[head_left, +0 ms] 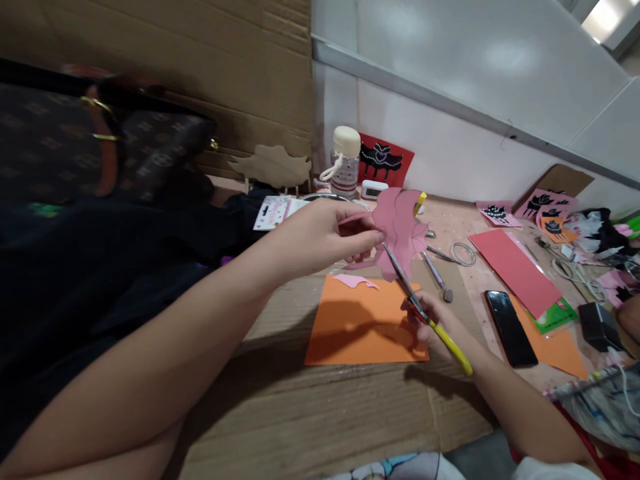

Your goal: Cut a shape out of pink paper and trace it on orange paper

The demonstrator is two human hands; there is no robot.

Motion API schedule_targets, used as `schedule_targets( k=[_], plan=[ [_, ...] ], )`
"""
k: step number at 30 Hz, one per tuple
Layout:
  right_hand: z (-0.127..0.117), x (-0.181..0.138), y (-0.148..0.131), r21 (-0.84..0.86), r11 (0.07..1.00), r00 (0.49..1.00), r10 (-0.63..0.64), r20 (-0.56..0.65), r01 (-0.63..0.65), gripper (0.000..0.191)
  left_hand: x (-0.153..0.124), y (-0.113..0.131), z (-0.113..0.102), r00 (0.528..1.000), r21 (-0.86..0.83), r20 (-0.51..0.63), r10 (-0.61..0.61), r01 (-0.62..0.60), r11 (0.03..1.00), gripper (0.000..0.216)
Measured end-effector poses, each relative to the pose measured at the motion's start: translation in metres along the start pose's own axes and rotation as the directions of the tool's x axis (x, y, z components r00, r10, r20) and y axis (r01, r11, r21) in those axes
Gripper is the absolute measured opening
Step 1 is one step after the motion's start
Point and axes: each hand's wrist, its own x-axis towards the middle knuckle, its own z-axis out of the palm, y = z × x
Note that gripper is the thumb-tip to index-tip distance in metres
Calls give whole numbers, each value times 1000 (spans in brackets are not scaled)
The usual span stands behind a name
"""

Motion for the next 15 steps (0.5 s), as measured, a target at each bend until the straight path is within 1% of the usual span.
schedule_targets(
  k=[5,8,12,15],
  plan=[
    [-1,-1,7,90,996,1000,1,20,-3,53,-2,1,2,1000,-28,-19,-22,21,999,25],
    [-1,-1,15,98,995,1000,6,2,-6,52,-3,1,2,998,-59,-27,-56,54,997,25],
    [-2,-2,15,89,996,1000,-2,-16,3,53,-3,0,3,998,-42,-53,-23,21,999,23],
    [-1,-3,10,85,996,1000,1,-22,1,51,-3,-1,4,998,-80,-59,-19,15,997,19]
  ],
)
